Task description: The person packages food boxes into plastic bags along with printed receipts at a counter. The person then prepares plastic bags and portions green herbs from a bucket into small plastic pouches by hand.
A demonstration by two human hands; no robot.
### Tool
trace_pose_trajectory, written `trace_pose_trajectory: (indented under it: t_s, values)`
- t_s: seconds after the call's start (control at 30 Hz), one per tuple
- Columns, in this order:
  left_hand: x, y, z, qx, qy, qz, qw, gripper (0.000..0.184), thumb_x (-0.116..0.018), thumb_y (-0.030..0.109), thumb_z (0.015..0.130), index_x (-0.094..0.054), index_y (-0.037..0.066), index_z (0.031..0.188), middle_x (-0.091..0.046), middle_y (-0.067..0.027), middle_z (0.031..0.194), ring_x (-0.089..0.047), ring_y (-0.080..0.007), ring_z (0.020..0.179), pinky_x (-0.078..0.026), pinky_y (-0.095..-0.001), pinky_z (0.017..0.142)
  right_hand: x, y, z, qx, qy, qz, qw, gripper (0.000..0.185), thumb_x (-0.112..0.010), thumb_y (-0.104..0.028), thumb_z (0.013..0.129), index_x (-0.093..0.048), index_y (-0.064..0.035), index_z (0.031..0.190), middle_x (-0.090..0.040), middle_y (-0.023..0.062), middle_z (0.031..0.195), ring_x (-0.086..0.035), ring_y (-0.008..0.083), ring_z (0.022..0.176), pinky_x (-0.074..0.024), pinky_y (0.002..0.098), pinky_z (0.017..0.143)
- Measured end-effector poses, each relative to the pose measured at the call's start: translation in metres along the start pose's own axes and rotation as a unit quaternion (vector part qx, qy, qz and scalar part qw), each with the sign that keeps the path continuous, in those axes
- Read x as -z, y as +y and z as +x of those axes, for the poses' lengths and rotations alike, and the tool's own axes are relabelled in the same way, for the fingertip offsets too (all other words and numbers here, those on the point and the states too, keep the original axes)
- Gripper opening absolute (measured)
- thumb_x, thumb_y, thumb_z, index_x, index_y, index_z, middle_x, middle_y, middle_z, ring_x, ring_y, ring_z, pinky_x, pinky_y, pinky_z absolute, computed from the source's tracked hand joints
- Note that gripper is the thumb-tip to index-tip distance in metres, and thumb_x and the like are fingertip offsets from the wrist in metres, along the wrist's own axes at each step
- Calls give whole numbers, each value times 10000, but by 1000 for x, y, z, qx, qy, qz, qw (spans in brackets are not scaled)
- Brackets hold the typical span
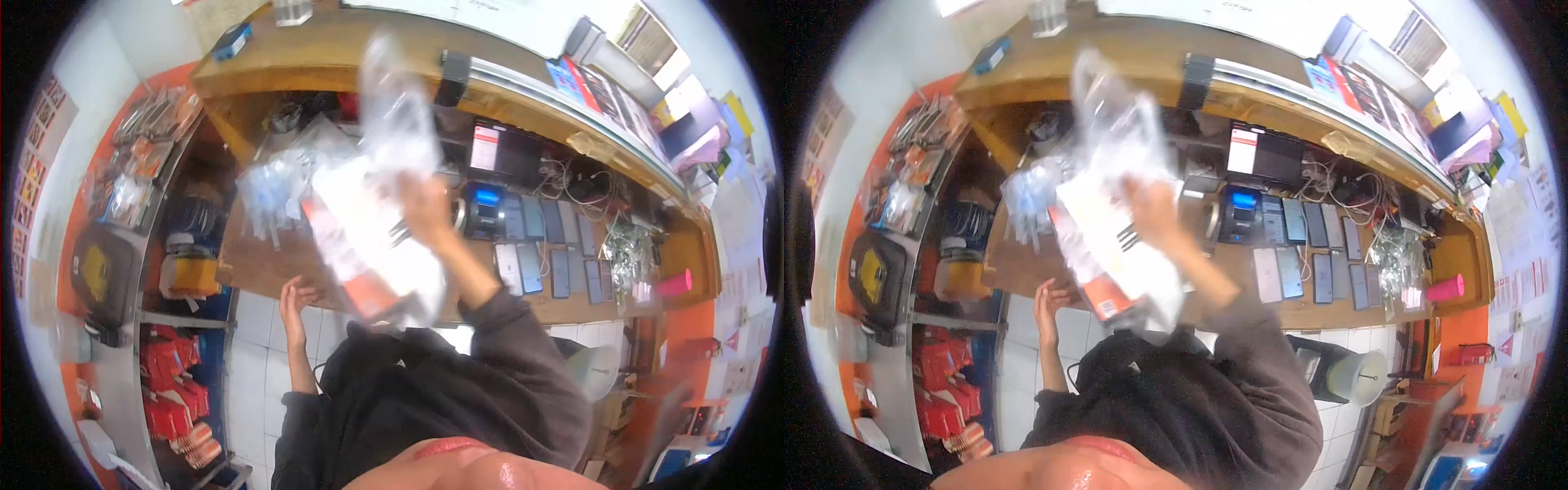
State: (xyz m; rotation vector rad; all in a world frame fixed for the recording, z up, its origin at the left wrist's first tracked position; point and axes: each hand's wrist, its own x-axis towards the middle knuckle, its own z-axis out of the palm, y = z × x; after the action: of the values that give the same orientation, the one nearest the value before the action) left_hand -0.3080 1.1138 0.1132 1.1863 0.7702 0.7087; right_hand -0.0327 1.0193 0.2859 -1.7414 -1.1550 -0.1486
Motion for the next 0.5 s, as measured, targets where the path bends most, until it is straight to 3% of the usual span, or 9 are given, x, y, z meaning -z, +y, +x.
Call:
trace_pose_trajectory:
  t_s: [0.13,0.17,0.27,0.37,0.5]
  values:
    - [-27,-13,6,2,29,-40,999,398,-418,361,968,-536,50,1186,-631,-103,861,-622,-180,757,-487,-282,687,183,-45,68,-44,137,15,989,379,-382,-255,988,-662,-8,923,-654,68,743,-596,148,685,-452,306,678]
    - [-33,-18,7,11,57,-63,996,385,-429,348,966,-535,52,1188,-623,-92,838,-620,-174,749,-488,-272,677,215,-48,81,17,192,24,981,413,-387,-272,999,-634,9,823,-628,70,675,-585,115,659,-455,259,616]
    - [-57,-30,9,25,106,-115,987,343,-457,308,961,-538,55,1179,-597,-68,786,-615,-156,728,-490,-251,651,311,-48,117,59,271,-66,959,383,-397,-270,994,-634,7,875,-654,84,740,-603,128,680,-464,265,640]
    - [-81,-36,19,4,132,-139,981,301,-475,278,955,-546,66,1157,-570,-45,752,-593,-141,713,-485,-253,659,381,-25,150,69,249,-121,958,369,-412,-271,985,-636,13,912,-657,85,742,-606,124,688,-465,272,642]
    - [-137,15,46,-89,159,-71,981,248,-472,244,955,-566,68,1102,-540,-26,720,-554,-122,716,-455,-248,684,448,59,203,-32,196,-269,942,422,-456,-335,947,-648,41,926,-661,110,744,-609,151,688,-449,277,632]
